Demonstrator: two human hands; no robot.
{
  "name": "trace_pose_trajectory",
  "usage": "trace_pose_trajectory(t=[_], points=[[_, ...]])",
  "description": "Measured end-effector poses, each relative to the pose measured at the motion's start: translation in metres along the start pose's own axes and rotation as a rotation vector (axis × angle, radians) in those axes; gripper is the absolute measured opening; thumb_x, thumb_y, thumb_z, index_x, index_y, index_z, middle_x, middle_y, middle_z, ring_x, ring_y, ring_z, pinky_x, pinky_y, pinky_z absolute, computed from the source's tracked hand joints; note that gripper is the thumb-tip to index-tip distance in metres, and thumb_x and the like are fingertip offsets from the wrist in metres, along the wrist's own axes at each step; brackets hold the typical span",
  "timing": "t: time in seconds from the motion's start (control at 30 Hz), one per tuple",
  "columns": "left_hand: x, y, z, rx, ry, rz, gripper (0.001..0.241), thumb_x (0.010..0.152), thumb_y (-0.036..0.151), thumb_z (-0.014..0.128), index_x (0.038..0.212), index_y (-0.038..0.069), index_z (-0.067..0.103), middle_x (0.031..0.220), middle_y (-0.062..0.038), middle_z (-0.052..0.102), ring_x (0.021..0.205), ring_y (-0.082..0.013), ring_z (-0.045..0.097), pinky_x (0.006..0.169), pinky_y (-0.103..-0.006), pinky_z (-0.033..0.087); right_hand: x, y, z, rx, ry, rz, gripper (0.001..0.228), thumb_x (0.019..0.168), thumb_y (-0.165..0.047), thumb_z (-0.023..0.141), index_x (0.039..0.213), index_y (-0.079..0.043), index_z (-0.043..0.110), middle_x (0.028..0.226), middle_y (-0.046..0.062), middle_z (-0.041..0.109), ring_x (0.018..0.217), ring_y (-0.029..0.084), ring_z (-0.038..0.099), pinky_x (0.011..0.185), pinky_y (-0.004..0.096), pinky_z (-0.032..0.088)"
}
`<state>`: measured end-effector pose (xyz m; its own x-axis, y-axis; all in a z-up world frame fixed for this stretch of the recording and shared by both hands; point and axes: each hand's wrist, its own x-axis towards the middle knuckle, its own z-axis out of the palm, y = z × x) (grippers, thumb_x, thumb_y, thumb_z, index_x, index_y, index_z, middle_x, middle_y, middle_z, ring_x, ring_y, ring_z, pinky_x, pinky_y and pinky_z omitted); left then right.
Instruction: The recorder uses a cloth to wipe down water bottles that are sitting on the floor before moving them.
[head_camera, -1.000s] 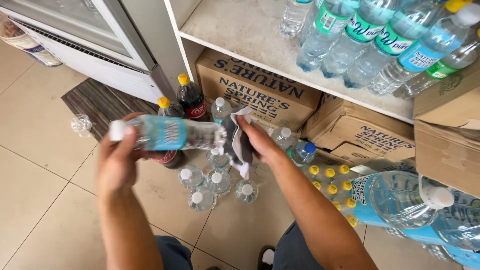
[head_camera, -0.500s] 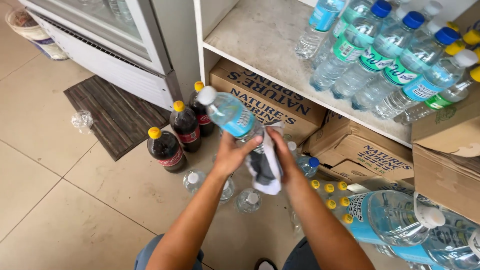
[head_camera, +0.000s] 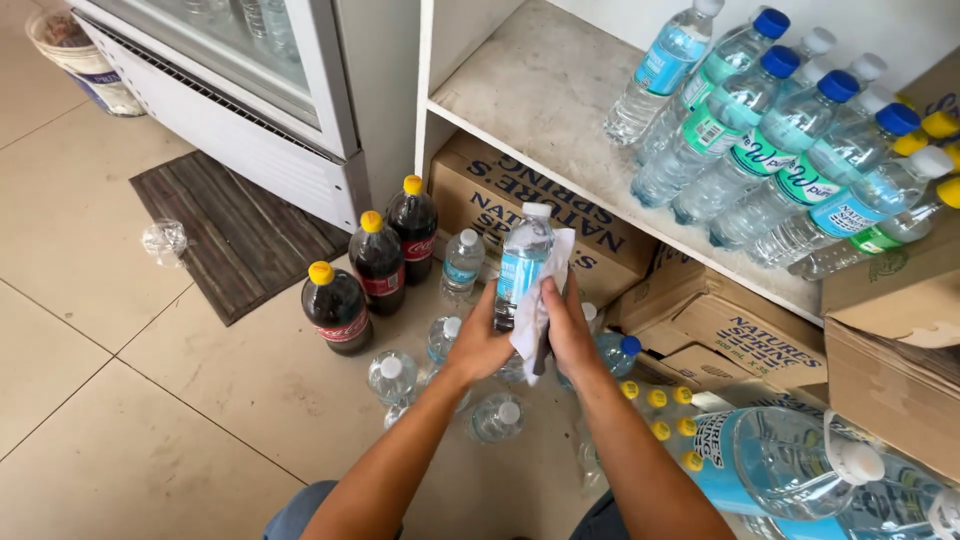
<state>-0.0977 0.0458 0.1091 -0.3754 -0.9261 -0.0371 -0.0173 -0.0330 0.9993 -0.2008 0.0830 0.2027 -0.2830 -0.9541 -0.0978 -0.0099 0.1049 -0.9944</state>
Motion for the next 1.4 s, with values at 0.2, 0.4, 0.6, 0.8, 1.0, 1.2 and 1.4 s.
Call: trace_pose_trajectory(t=[0.2, 0.4, 0.6, 0.8, 1.0, 1.2, 1.4], points=[[-0.009, 0.011, -0.019, -0.077, -0.283, 0.043, 0.068, 0.075, 0.03, 0.086, 0.135, 0.009, 0.062, 0.13, -0.023, 0.069, 0.129, -0.0398, 0.058, 0.108, -0.0558, 0.046, 0.029, 0.033, -0.023, 0.391, 0.169, -0.075, 0.036, 0.086, -0.04, 0.082, 0.099, -0.012, 0.062, 0.08, -0.001, 0.059, 0.071, 0.012, 0.06, 0.061, 0.024, 0.051], [-0.005, -0.014, -0.004, -0.62, -0.359, -0.261, 0.075, 0.092, 0.039, 0.073, 0.147, -0.007, 0.048, 0.134, -0.029, 0.059, 0.122, -0.0424, 0.057, 0.096, -0.0609, 0.05, 0.042, 0.037, -0.036, 0.634, 0.28, 0.067, 0.051, 0.082, -0.045, 0.081, 0.118, -0.014, 0.06, 0.112, -0.001, 0.065, 0.106, 0.01, 0.06, 0.097, 0.032, 0.046], [0.006, -0.003, -0.009, -0.246, -0.278, -0.167, 0.059, 0.077, 0.036, 0.091, 0.116, -0.002, 0.069, 0.093, -0.019, 0.071, 0.082, -0.0262, 0.072, 0.053, -0.0361, 0.06, 0.043, 0.023, -0.044, 0.573, 0.315, 0.021, 0.049, 0.081, -0.045, 0.084, 0.11, -0.016, 0.059, 0.096, -0.004, 0.064, 0.093, 0.01, 0.068, 0.085, 0.026, 0.057], [-0.004, -0.005, -0.015, 0.447, -0.014, 0.012, 0.08, 0.065, 0.054, 0.087, 0.134, 0.023, 0.062, 0.119, -0.012, 0.072, 0.116, -0.0398, 0.067, 0.1, -0.0559, 0.053, 0.032, 0.026, -0.029, 0.357, 0.38, 0.015, 0.049, 0.08, -0.04, 0.086, 0.109, -0.011, 0.06, 0.087, -0.001, 0.062, 0.08, 0.011, 0.065, 0.07, 0.028, 0.056], [-0.006, 0.002, -0.027, 0.497, 0.117, 0.164, 0.077, 0.074, 0.028, 0.083, 0.144, 0.022, 0.053, 0.13, -0.015, 0.065, 0.117, -0.0452, 0.064, 0.097, -0.0592, 0.054, 0.035, 0.081, -0.006, 0.474, 0.135, 0.021, 0.051, 0.068, -0.01, 0.095, 0.11, -0.006, 0.067, 0.091, 0.004, 0.069, 0.084, 0.015, 0.069, 0.077, 0.034, 0.058], [-0.009, 0.023, -0.049, 0.426, -0.107, 0.397, 0.088, 0.071, 0.038, 0.091, 0.146, 0.01, 0.055, 0.117, -0.027, 0.068, 0.105, -0.0529, 0.066, 0.091, -0.0662, 0.055, 0.034, 0.049, -0.002, 0.588, 0.328, 0.071, 0.046, 0.073, -0.019, 0.09, 0.111, -0.01, 0.064, 0.092, 0.002, 0.065, 0.086, 0.016, 0.065, 0.08, 0.035, 0.054], [0.005, -0.046, -0.062, 1.338, -0.327, 0.01, 0.085, 0.077, 0.063, 0.077, 0.149, 0.028, 0.049, 0.129, -0.007, 0.064, 0.124, -0.0306, 0.06, 0.101, -0.0468, 0.051, 0.054, 0.032, -0.039, 0.552, 0.559, -0.08, 0.051, 0.067, -0.017, 0.094, 0.108, -0.005, 0.066, 0.094, 0.009, 0.066, 0.091, 0.021, 0.064, 0.081, 0.04, 0.054]])
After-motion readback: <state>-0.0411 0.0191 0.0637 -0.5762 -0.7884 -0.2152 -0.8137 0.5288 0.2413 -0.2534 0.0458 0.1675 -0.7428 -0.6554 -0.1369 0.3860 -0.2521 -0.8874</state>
